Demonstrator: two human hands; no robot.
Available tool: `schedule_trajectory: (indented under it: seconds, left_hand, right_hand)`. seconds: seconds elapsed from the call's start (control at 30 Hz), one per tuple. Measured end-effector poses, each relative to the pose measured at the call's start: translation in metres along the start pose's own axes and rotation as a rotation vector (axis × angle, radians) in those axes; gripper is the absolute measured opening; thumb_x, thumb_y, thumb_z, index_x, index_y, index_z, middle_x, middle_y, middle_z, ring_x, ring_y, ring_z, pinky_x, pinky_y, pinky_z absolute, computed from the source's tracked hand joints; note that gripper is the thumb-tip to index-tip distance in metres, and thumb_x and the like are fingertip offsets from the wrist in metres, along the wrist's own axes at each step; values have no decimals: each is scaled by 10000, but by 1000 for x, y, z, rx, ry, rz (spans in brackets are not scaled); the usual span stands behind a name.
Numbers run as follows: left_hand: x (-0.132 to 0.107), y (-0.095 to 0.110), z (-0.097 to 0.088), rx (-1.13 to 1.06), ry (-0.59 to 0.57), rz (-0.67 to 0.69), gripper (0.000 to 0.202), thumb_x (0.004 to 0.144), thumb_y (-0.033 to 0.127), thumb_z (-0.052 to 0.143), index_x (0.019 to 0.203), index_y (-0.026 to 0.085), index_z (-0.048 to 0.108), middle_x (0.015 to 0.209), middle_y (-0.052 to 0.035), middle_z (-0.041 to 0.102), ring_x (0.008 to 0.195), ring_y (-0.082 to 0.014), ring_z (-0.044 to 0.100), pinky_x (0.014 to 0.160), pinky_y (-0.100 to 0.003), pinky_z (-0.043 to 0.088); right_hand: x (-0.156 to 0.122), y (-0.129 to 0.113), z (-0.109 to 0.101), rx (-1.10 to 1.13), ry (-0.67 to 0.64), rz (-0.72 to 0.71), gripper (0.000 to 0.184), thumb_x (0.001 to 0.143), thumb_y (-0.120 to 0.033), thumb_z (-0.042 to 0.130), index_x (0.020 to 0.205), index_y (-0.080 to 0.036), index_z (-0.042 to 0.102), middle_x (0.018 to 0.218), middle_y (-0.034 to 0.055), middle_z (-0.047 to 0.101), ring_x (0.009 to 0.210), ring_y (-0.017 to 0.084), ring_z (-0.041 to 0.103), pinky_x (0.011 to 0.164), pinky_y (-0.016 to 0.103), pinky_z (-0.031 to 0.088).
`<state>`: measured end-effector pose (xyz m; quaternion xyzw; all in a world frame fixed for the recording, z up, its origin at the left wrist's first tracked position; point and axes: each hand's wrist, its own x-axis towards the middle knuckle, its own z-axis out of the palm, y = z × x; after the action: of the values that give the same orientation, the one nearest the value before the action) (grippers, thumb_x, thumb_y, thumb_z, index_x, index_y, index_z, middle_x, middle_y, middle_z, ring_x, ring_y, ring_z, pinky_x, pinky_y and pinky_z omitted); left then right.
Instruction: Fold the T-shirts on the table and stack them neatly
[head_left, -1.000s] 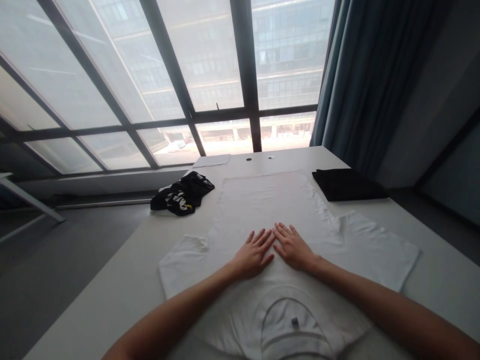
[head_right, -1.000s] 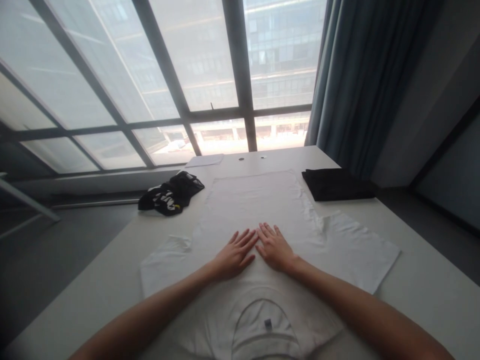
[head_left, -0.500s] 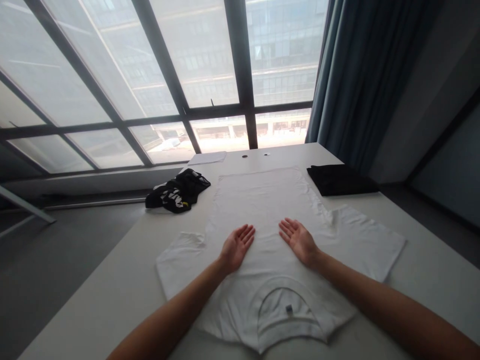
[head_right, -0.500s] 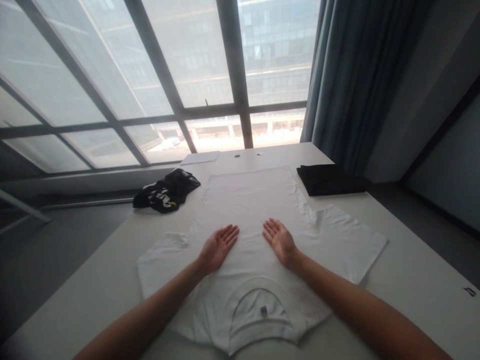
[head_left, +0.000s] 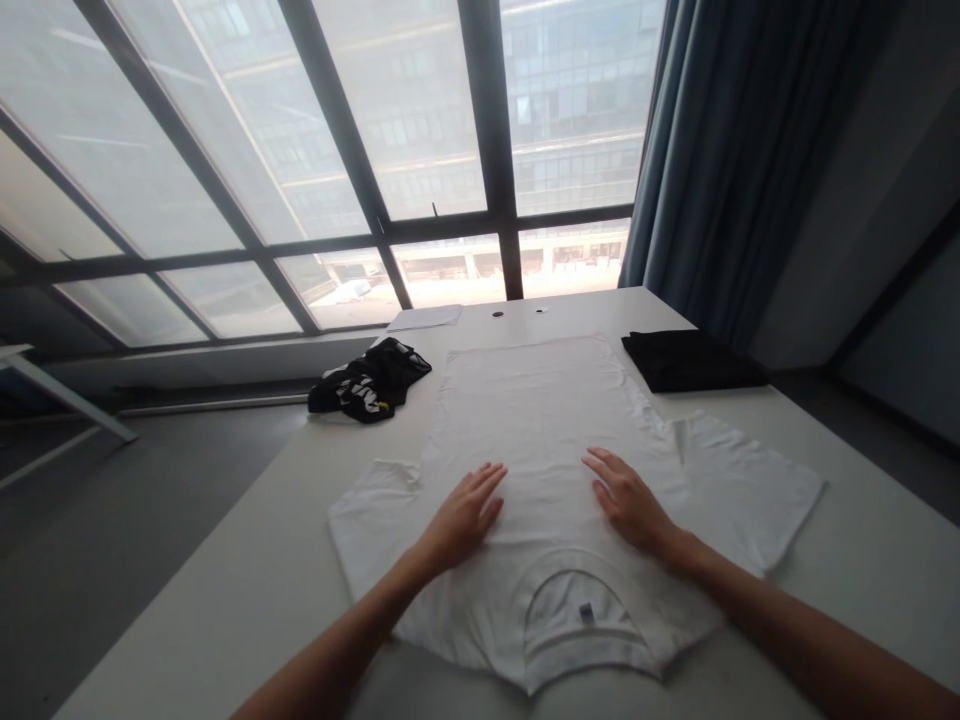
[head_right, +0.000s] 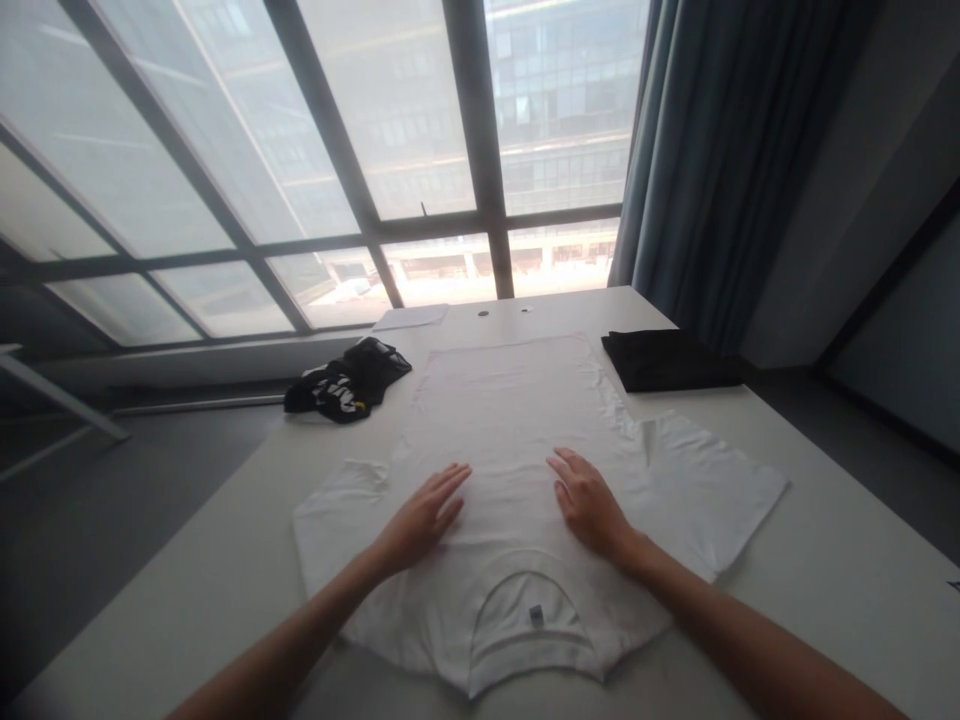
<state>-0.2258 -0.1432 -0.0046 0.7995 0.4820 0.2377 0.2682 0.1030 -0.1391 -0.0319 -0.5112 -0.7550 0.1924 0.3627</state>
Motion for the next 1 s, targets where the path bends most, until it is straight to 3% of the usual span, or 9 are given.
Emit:
schedule_trajectory:
  seconds: [0.07,0.17,0.53,0.7,1.0]
  left_hand:
    - [-3,4,16,300,-105,105,542,1017,447,450,1535,294,403,1621,-57,330,1515,-268,245,1233,-545,171]
    - [-11,1,27,496,-153,160,564,1036,475,408,1572,326,309,1656,-54,222,1530,-285,185,1223,-567,184]
    - [-16,1,24,614,-114,206,581,1045,448,405,1589,359,220,1659,-25,224,1518,-283,234,1214,-547,246]
    - [-16,0,22,656,-140,238,612,1042,470,401,1596,360,166,1669,-24,181,1520,-294,225,1217,-540,230]
    - [-16,-2,22,638,-116,253,616,1035,471,418,1593,371,176,1662,-15,208,1506,-292,264,1218,-512,239]
  right_hand:
    - [-7,-6,9,-207,-95,-43,469,927,-258,484,1374,-164,594,1539,142,464,1467,288,353,1208,525,283]
    - [-14,-3,11,-345,-152,-60,466,971,-275,439,1402,-155,568,1567,142,425,1489,276,315,1215,515,269]
    - [-18,-2,5,-437,-193,-72,540,1002,-304,401,1535,-221,405,1641,89,288,1533,245,195,1232,504,212]
    - [-20,-1,2,-460,-265,-23,543,1004,-342,400,1535,-232,408,1647,83,266,1534,261,189,1228,523,200]
    - [-20,-1,5,-482,-281,38,566,978,-316,421,1535,-218,412,1642,96,270,1526,273,219,1230,533,185]
